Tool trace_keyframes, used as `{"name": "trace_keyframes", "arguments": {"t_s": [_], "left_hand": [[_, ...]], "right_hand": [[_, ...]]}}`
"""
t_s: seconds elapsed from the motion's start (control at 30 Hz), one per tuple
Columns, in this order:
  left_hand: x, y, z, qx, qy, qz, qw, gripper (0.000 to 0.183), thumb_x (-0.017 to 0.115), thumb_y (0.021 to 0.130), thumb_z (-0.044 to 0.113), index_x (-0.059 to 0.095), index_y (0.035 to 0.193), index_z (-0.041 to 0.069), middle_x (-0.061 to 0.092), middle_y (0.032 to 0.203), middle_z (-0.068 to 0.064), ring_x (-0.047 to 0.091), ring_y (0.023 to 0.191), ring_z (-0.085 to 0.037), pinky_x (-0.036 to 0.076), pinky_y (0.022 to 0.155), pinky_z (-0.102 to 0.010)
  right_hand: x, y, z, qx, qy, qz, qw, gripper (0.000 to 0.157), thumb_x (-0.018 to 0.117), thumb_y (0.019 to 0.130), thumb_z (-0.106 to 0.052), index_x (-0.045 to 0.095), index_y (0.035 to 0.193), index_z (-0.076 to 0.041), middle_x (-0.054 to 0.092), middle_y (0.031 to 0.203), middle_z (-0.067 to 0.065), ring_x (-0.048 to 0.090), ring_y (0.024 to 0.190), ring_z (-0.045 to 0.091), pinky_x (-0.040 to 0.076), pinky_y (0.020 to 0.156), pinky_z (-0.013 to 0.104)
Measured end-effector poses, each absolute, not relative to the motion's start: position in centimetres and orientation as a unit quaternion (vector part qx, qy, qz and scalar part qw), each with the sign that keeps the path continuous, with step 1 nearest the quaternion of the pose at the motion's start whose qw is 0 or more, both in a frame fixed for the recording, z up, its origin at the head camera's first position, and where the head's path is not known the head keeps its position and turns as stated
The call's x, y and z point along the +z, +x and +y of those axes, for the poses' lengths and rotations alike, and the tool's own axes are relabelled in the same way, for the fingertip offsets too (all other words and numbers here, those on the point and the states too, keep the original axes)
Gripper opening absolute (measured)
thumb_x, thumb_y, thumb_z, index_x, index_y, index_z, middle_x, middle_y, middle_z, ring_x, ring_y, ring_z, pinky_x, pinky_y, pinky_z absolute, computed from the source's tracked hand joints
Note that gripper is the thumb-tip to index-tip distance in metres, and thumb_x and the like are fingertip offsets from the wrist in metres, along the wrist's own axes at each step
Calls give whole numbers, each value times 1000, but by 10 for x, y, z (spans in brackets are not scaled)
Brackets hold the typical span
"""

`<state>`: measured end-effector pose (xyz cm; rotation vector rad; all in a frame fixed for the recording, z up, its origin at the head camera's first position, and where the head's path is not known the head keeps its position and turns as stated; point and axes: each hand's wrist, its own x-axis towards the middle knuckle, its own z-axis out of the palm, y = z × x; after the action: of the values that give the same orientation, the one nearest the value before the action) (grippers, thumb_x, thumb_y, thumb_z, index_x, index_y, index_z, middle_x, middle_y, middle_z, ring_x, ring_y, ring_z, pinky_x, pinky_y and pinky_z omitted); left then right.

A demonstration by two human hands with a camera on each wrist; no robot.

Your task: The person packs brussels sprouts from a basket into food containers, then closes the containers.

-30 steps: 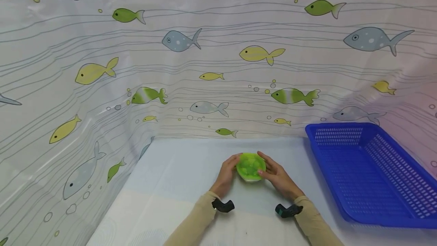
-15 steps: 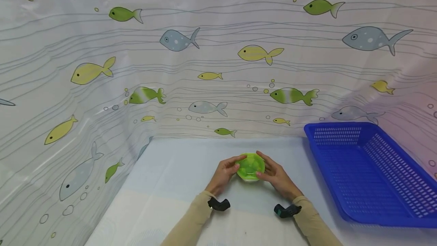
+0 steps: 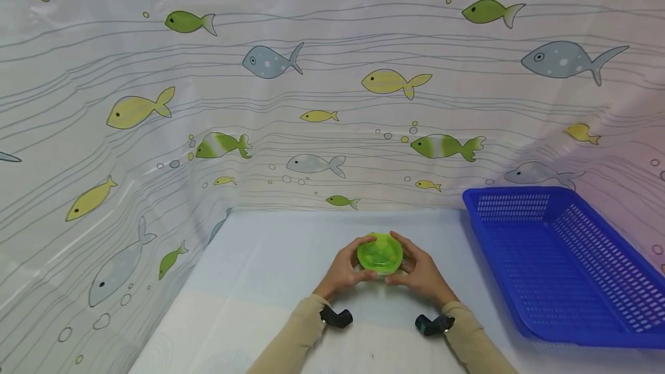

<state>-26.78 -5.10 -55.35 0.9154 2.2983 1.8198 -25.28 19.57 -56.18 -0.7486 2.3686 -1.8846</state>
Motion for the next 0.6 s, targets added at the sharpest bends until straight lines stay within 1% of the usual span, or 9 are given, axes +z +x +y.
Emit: {"name": "trace_keyframes", "arguments": {"t_s": [0.1,0.17,0.23,0.33,0.47,0.6], "left_hand": [[-554,-266,-51,586,310,748,18,81,89,83,7,49,154,2,32,172,-20,47,151,-33,44,117,-28],[-553,-265,-50,576,325,750,-3,82,90,82,7,50,152,0,30,172,-23,46,151,-36,46,116,-30],[-552,-265,-49,566,333,754,-18,82,91,80,9,51,151,0,32,170,-24,47,150,-36,49,114,-30],[-552,-265,-50,556,338,758,-30,82,93,79,10,52,149,1,40,166,-24,51,147,-35,50,113,-31],[-554,-266,-50,561,339,755,-17,82,92,80,10,51,150,1,39,166,-23,48,149,-32,46,117,-31],[-556,-267,-50,569,339,749,-6,91,91,80,7,42,157,0,42,165,-21,51,147,-30,47,116,-30]], "right_hand": [[-561,-252,192,-568,-228,790,-35,113,100,69,-12,39,164,-8,43,165,24,52,142,49,57,101,30],[-558,-251,191,-544,-224,807,-57,113,102,66,-12,43,162,-7,47,162,24,57,137,49,59,97,32],[-556,-250,191,-526,-221,818,-72,111,102,64,-11,46,160,-5,52,158,25,62,132,48,60,94,33],[-553,-250,190,-510,-221,827,-80,109,102,63,-10,49,158,-4,56,153,27,66,127,47,61,92,32],[-550,-249,190,-507,-220,830,-77,106,101,63,-6,50,156,-3,57,151,28,67,126,47,61,92,34],[-548,-248,190,-500,-214,836,-76,106,101,63,-4,50,156,-2,57,151,28,67,125,47,61,92,35]]}}
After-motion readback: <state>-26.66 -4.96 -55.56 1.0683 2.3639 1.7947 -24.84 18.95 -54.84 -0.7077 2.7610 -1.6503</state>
